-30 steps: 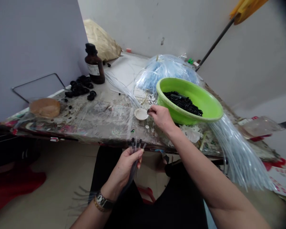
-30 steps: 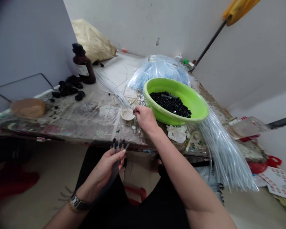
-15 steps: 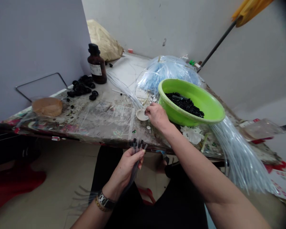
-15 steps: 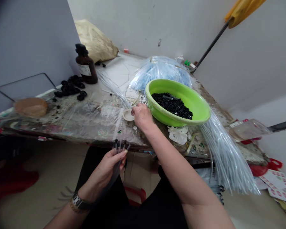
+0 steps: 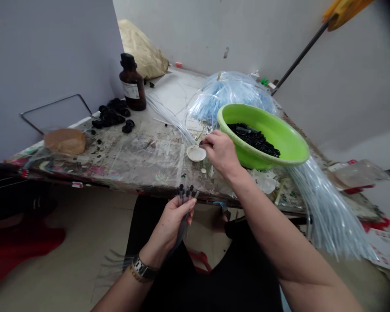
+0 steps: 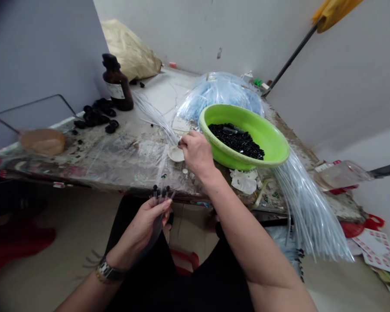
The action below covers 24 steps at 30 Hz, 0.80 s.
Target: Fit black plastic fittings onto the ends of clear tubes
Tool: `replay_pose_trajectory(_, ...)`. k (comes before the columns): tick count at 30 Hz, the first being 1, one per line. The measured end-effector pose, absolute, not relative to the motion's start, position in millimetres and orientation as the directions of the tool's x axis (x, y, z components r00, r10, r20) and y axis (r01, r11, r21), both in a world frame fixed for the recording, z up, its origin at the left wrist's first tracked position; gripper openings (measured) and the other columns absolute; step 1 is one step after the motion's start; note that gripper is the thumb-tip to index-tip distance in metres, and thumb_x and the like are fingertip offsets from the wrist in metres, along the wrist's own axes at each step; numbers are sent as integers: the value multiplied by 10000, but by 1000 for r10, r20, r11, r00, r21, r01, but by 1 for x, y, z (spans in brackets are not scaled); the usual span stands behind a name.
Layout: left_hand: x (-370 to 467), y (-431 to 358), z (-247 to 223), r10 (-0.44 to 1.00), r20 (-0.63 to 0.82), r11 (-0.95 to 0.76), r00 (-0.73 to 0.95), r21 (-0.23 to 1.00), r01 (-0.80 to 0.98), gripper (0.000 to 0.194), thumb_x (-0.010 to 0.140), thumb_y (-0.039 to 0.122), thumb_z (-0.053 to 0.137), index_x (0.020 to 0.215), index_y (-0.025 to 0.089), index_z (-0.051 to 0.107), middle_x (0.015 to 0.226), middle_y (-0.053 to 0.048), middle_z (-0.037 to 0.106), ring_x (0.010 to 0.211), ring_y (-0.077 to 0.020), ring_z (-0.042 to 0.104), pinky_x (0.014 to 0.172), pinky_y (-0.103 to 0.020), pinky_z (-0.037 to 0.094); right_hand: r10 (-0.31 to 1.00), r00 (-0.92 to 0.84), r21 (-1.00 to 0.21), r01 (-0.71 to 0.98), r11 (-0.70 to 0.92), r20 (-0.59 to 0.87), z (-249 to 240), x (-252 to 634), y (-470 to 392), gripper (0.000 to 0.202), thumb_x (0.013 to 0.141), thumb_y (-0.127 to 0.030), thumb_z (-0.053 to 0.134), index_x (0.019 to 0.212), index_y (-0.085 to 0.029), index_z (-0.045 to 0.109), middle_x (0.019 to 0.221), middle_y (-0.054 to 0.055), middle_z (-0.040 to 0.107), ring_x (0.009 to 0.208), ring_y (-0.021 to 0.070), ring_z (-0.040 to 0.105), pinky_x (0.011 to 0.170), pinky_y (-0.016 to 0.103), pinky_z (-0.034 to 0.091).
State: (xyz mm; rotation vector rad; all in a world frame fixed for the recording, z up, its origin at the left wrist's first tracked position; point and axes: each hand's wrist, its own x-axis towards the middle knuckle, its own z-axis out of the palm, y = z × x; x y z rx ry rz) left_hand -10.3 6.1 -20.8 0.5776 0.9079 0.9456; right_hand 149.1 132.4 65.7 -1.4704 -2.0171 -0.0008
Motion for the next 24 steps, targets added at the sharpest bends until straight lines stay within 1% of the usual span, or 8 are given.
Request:
replay_pose_trajectory(2, -10, 6, -20, 886, -377, 462, 270, 773, -435, 227, 723, 304, 758, 698, 145, 598, 556, 36, 529, 472, -57, 452, 470, -184, 339, 802, -133, -395, 816, 423, 583, 67, 151, 126, 162, 861, -175, 527, 779, -179, 667, 841, 57, 589, 844, 199, 545, 784, 320, 421)
replay_pose_trajectory(3, -10, 6, -20, 889, -370, 455, 269, 778, -434, 219, 725, 299, 755, 699, 143, 603, 558, 33, 533, 474, -58, 453, 471, -185, 339, 791, -137, -384, 817, 430, 596, 67, 152, 123, 159, 866, -179, 526, 774, -185, 656, 843, 55, 587, 852, 200, 543, 790, 319, 419)
replay_pose_trajectory(7, -9, 4, -21, 898, -349, 437, 267, 770, -464, 181, 722, 275, 761, 750, 141, 642, 580, 34, 541, 487, -58, 451, 480, -185, 348, 856, -231, -286, 875, 391, 463, 61, 153, 111, 175, 842, -152, 549, 689, -198, 618, 807, 57, 589, 835, 208, 534, 751, 313, 400)
replay_pose_trajectory(9, -9, 4, -21, 905, -336, 424, 262, 763, -487, 167, 719, 262, 765, 766, 144, 657, 589, 36, 542, 497, -56, 450, 486, -183, 351, 870, -190, -373, 846, 380, 456, 60, 155, 101, 158, 826, -141, 563, 685, -196, 609, 793, 47, 589, 797, 192, 540, 726, 302, 399)
replay_pose_trajectory(12, -9, 3, -20, 909, -325, 414, 260, 768, -488, 161, 709, 262, 771, 744, 145, 666, 583, 36, 543, 496, -54, 449, 485, -182, 351, 887, -85, -599, 708, 374, 453, 61, 158, 80, 121, 788, -149, 611, 680, -198, 590, 741, 11, 582, 722, 162, 543, 688, 279, 406)
replay_pose_trajectory(15, -10, 3, -15, 908, -326, 415, 262, 781, -466, 180, 686, 279, 782, 743, 144, 677, 566, 36, 538, 477, -57, 436, 464, -188, 338, 939, -86, -731, 605, 316, 334, 62, 162, 53, 112, 778, -163, 629, 685, -206, 583, 703, -12, 581, 686, 149, 535, 662, 266, 402)
replay_pose_trajectory(19, -9, 2, -10, 900, -324, 426, 291, 791, -439, 186, 680, 283, 778, 789, 150, 705, 548, 37, 532, 475, -67, 434, 468, -200, 344, 970, -106, -784, 572, 241, 220, 58, 166, 22, 114, 795, -159, 612, 693, -202, 583, 700, -19, 580, 684, 137, 534, 657, 256, 396)
replay_pose_trajectory(24, -7, 2, -9, 902, -290, 409, 320, 811, -418, 171, 685, 285, 772, 773, 147, 721, 552, 27, 533, 477, -70, 430, 467, -206, 327, 984, -61, -814, 554, 175, 169, 56, 168, 5, 122, 814, -193, 605, 693, -202, 599, 680, -20, 579, 665, 136, 538, 634, 256, 400)
